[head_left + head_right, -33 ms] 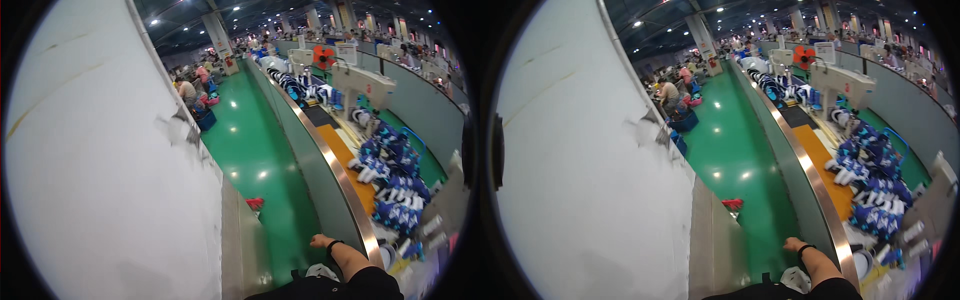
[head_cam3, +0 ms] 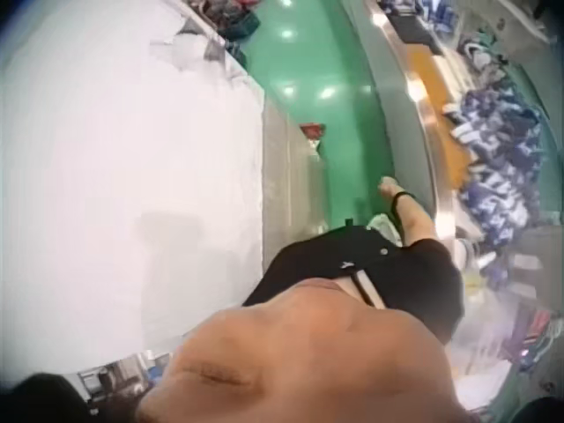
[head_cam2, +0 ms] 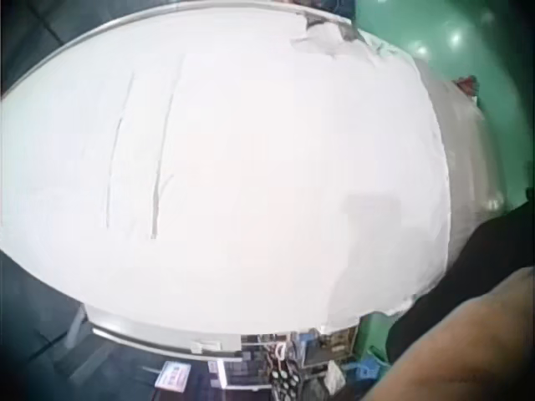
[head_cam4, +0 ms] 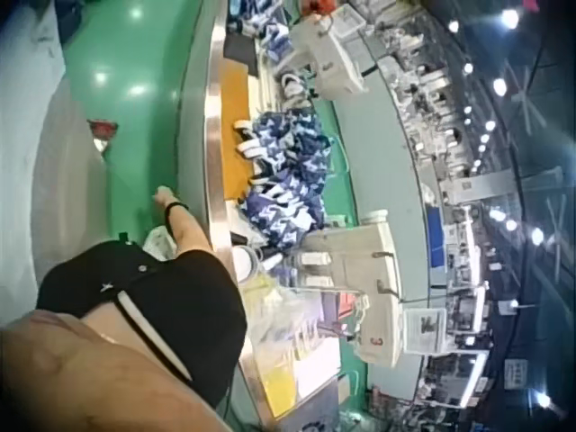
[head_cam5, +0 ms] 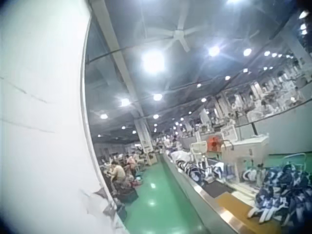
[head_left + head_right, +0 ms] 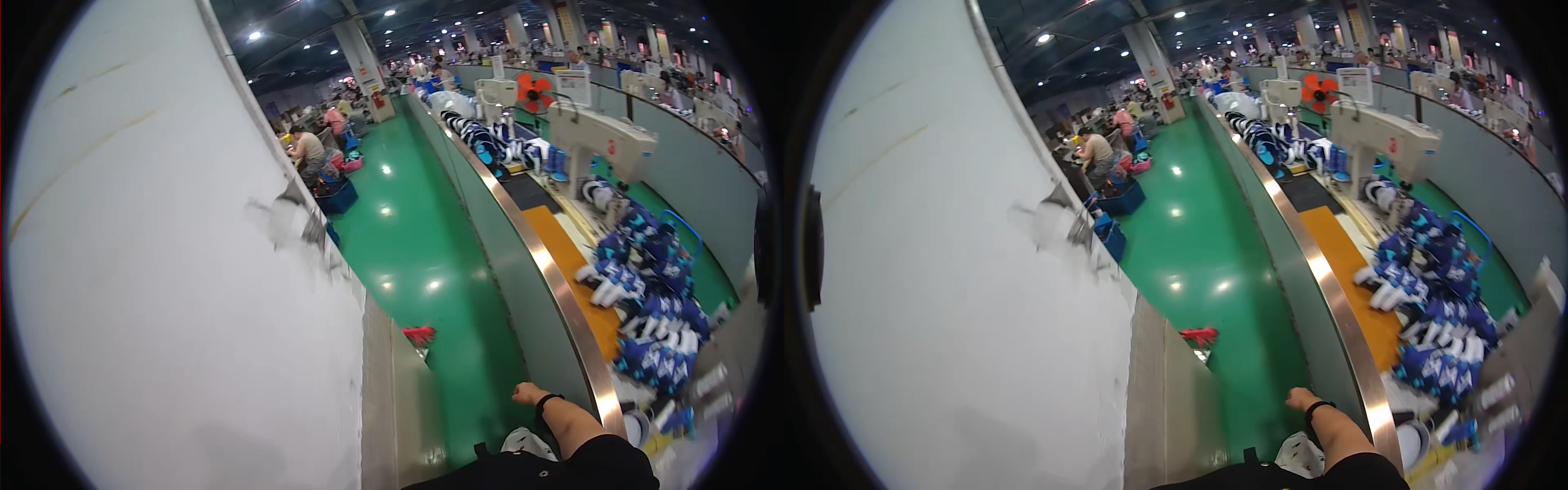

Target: Inspecting, arranging, and organizing shoe upper components on a manufacturing assembly table.

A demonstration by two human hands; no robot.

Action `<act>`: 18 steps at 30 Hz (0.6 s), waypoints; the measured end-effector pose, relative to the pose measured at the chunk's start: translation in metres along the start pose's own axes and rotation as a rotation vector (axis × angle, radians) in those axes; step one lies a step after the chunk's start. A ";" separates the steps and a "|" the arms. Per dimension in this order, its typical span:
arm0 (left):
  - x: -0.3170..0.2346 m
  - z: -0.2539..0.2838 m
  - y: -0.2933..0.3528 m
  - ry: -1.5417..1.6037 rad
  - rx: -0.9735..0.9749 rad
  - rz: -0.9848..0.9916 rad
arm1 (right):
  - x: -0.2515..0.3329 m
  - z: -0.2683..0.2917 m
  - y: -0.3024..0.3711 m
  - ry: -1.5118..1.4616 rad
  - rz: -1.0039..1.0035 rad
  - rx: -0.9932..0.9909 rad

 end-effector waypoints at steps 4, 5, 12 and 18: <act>0.016 0.084 -0.084 -0.054 0.001 0.088 | -0.016 0.019 -0.137 -0.103 -0.078 0.109; 0.009 0.108 -0.115 -0.072 0.005 0.087 | -0.007 0.029 -0.176 0.050 0.042 0.118; 0.058 0.281 -0.235 -0.169 0.003 0.250 | 0.139 0.169 -0.362 -0.107 0.317 0.138; 0.064 0.349 -0.424 -0.140 0.019 0.227 | 0.135 0.276 -0.506 -0.240 0.215 0.201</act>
Point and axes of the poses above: each hand's wrist, its own y-axis away from the middle knuckle, its own z-axis out of the back of the hand, x = y × z, the point moved 10 cm from there along -y, towards the middle knuckle, and after that the axes turned 2 degrees about z, right-handed, at the moved point
